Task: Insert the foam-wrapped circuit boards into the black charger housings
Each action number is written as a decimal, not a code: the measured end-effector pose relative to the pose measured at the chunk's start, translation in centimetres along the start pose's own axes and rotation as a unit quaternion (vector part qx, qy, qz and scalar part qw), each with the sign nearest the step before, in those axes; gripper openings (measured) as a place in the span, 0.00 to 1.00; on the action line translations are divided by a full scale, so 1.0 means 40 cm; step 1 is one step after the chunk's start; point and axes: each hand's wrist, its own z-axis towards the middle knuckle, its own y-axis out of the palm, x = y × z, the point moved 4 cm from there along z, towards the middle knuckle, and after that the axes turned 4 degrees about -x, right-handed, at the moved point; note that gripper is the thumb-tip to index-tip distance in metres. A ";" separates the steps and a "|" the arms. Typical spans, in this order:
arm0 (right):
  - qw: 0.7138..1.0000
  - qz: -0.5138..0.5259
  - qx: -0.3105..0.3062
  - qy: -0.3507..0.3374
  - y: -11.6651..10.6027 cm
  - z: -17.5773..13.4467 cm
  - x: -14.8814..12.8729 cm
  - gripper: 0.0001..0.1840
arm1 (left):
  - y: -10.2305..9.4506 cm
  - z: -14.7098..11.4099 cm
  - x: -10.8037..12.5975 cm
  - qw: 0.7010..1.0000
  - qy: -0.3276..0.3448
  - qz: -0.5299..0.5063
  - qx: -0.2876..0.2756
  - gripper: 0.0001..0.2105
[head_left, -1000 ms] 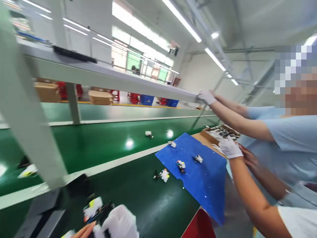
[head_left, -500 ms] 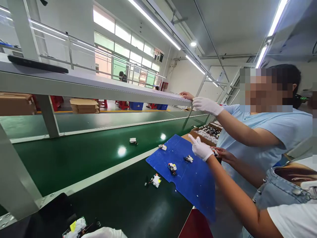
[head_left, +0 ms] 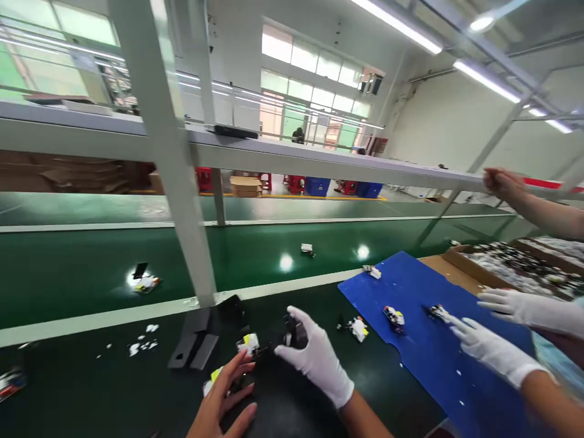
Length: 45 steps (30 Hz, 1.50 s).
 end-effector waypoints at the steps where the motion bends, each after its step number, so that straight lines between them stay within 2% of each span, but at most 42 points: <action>1: 1.000 -0.013 0.006 -0.007 0.004 0.033 0.003 0.39 | 0.002 0.002 0.011 1.000 0.003 0.006 -0.004 0.33; 6: 0.992 -0.115 -0.011 -0.052 0.007 0.239 0.022 0.40 | -0.003 0.028 0.049 0.998 -0.003 0.044 -0.039 0.27; 9: 0.989 -0.132 -0.025 -0.057 0.053 0.332 0.031 0.39 | -0.011 0.035 0.061 0.996 -0.010 0.057 -0.068 0.25; 14: 0.987 -0.154 -0.029 -0.043 0.142 0.440 0.049 0.38 | -0.017 0.044 0.075 0.995 0.016 0.073 -0.069 0.23; 19: 0.985 -0.164 -0.043 -0.012 0.200 0.501 0.086 0.38 | -0.015 0.050 0.079 0.994 0.027 0.077 -0.069 0.22; 23: 0.981 -0.184 -0.059 0.016 0.229 0.510 0.119 0.41 | -0.011 0.050 0.079 0.994 0.019 0.080 -0.075 0.23; 27: 0.976 -0.202 -0.075 0.012 0.248 0.509 0.130 0.42 | -0.007 0.049 0.081 0.992 0.020 0.095 -0.082 0.23; 30: 0.974 -0.214 -0.076 -0.010 0.249 0.500 0.130 0.40 | -0.008 0.050 0.084 0.991 0.024 0.104 -0.083 0.22; 33: 0.969 -0.235 -0.064 -0.041 0.239 0.482 0.129 0.33 | -0.010 0.051 0.089 0.990 0.026 0.115 -0.080 0.19; 37: 0.958 -0.280 -0.013 -0.065 0.207 0.473 0.127 0.27 | -0.007 0.049 0.103 0.985 0.035 0.149 -0.084 0.16; 41: 0.950 -0.304 0.052 -0.040 0.154 0.509 0.128 0.30 | 0.000 0.046 0.108 0.977 0.048 0.184 -0.097 0.14; 45: 0.950 -0.299 0.083 -0.007 0.106 0.576 0.133 0.29 | 0.002 0.046 0.097 0.972 0.067 0.200 -0.102 0.13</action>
